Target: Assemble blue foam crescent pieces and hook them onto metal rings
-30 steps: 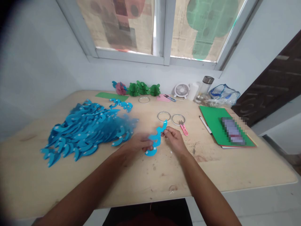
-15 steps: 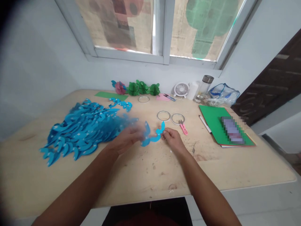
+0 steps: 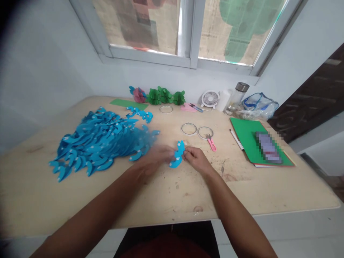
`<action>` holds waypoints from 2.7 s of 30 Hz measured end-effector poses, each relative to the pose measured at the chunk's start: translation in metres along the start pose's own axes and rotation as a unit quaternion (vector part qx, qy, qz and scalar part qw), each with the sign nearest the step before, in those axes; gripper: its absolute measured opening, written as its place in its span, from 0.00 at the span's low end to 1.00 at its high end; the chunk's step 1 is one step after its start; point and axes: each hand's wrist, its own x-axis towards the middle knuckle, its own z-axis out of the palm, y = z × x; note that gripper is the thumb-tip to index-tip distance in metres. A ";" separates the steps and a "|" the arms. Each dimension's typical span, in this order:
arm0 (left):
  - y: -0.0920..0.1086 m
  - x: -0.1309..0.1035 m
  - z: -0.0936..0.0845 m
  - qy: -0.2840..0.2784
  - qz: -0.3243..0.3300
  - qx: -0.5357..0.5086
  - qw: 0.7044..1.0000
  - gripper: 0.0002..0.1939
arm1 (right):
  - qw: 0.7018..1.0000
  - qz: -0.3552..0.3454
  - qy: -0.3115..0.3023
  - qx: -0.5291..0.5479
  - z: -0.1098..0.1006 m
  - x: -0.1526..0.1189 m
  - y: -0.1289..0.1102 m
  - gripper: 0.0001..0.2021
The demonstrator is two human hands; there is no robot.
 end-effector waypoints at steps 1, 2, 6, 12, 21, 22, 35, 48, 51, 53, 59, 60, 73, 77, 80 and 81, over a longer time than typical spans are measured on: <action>-0.001 0.000 0.000 0.003 -0.001 0.001 1.000 0.12 | 1.000 -0.001 -0.003 -0.005 0.000 0.000 -0.001 0.11; -0.003 0.000 0.000 0.006 -0.001 0.005 1.000 0.11 | 1.000 -0.003 -0.005 -0.009 0.000 -0.001 -0.002 0.11; -0.004 0.000 0.002 0.025 0.000 0.026 0.999 0.10 | 1.000 -0.010 -0.009 -0.009 0.000 -0.001 -0.005 0.10; -0.004 0.000 0.003 0.035 0.002 0.045 0.998 0.09 | 1.000 -0.012 -0.013 -0.015 0.000 0.000 -0.004 0.10; -0.007 0.001 0.006 0.060 0.010 0.047 0.997 0.05 | 1.000 -0.012 -0.008 -0.022 0.000 -0.001 -0.003 0.10; -0.007 0.001 0.006 0.060 0.009 0.046 0.997 0.05 | 1.000 -0.009 -0.010 -0.020 0.001 -0.001 -0.003 0.10; -0.005 0.002 0.012 0.097 0.011 0.064 0.993 0.01 | 1.000 -0.001 -0.014 -0.018 0.001 -0.001 -0.006 0.10; -0.004 0.000 0.020 0.133 0.040 0.069 0.988 0.04 | 0.999 -0.015 -0.012 -0.036 0.001 0.000 -0.003 0.10; -0.005 0.000 0.021 0.137 0.047 0.067 0.987 0.04 | 0.999 -0.020 -0.012 -0.044 0.000 0.000 -0.006 0.11; -0.005 0.000 0.022 0.141 0.050 0.068 0.986 0.04 | 0.999 -0.025 -0.012 -0.043 0.000 -0.001 -0.008 0.11; 0.000 -0.004 0.025 0.155 0.054 0.066 0.984 0.05 | 0.999 -0.018 -0.010 -0.037 0.001 -0.002 -0.009 0.11; 0.001 -0.005 0.026 0.158 0.056 0.065 0.984 0.05 | 0.999 -0.018 -0.010 -0.035 0.001 -0.002 -0.009 0.11; 0.001 -0.007 0.026 0.150 0.099 0.035 0.983 0.07 | 0.999 -0.041 -0.006 -0.027 0.001 -0.001 -0.004 0.11; -0.001 -0.006 0.024 0.135 0.113 0.028 0.984 0.08 | 0.998 -0.049 0.005 -0.044 0.000 -0.001 -0.003 0.10; -0.002 -0.006 0.023 0.127 0.124 0.032 0.984 0.09 | 0.997 -0.057 0.021 -0.045 0.001 -0.002 -0.004 0.08; -0.002 -0.006 0.023 0.125 0.127 0.033 0.983 0.09 | 0.997 -0.060 0.026 -0.041 0.001 -0.002 -0.005 0.07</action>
